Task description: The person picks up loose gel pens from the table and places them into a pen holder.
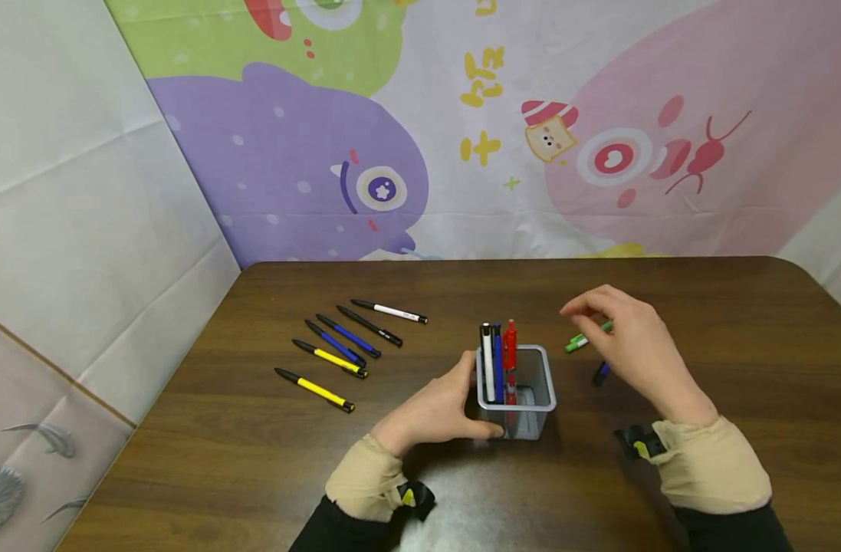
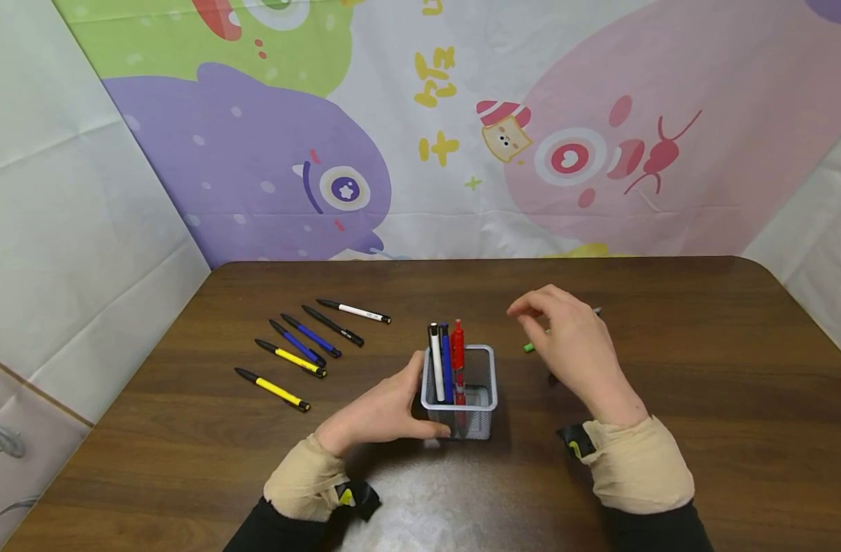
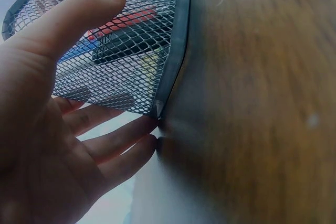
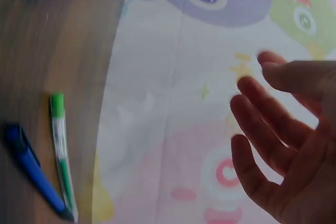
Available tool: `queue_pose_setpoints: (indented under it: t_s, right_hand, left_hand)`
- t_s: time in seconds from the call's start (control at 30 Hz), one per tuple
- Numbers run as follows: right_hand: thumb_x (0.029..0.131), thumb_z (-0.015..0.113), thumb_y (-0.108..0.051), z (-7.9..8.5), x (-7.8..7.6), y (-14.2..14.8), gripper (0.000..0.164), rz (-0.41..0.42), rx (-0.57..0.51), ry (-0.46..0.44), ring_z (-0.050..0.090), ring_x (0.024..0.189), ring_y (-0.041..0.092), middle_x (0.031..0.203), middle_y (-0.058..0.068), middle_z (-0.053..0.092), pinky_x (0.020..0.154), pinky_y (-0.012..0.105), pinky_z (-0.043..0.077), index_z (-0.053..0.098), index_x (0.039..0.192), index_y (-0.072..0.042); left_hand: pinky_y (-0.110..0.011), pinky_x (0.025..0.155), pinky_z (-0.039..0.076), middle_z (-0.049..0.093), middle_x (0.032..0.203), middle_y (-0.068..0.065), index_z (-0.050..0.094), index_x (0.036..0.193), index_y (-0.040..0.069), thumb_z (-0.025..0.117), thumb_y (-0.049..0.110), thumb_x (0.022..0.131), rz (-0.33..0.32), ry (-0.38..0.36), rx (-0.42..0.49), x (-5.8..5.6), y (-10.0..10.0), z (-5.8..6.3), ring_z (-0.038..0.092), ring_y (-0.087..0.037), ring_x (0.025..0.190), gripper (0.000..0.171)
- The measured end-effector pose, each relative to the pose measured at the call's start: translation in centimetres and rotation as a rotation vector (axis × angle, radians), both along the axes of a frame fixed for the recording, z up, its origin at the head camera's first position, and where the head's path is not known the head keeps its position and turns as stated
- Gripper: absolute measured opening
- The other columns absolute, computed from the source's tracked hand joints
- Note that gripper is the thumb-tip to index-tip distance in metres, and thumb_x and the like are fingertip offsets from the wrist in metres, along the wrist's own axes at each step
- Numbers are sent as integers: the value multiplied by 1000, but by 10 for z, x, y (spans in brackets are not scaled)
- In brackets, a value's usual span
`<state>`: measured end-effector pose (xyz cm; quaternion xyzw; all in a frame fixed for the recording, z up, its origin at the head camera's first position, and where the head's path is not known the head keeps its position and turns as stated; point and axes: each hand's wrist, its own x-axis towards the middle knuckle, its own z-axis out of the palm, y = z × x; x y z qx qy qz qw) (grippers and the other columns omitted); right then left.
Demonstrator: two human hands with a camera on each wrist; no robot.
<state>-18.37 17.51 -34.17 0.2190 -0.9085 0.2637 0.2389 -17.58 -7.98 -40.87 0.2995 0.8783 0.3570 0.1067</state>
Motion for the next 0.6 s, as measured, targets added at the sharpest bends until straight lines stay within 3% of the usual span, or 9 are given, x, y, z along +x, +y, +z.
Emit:
queue_pose_setpoints:
  t_s: [0.13,0.27,0.47,0.6]
  right_hand:
    - [82,63,-7,0,-2,11,12,-12,63,-50,56,73,16,87,-3,61,59,36,43,67,88,-16]
    - [82,64,-9,-2,-4,20,11,-14,108,-179,52,69,16,88,-2,62,56,34,39,67,89,-17]
    - [82,65,-15,-9,-10,32,13,79,164,-380,56,76,13,85,-5,62,67,38,45,65,95,-12]
    - [82,66,-22,-13,-12,36,20,85,197,-490,55,79,14,87,-4,61,69,39,46,64,99,-12]
  left_hand:
    - [-30,89,41,54,113,1,24,133,16,75,46,67,1,0,-5,0,0,0,50,-7,104,88]
    - [-30,89,42,53,112,0,25,132,16,75,46,67,3,-3,-8,-1,0,-1,50,-8,103,87]
    - [-30,89,41,55,112,1,26,131,16,74,47,67,1,-6,-3,0,0,-1,50,-7,102,85]
    - [-30,89,41,55,112,1,25,131,16,75,45,68,-1,-9,-1,0,0,-1,50,-7,102,86]
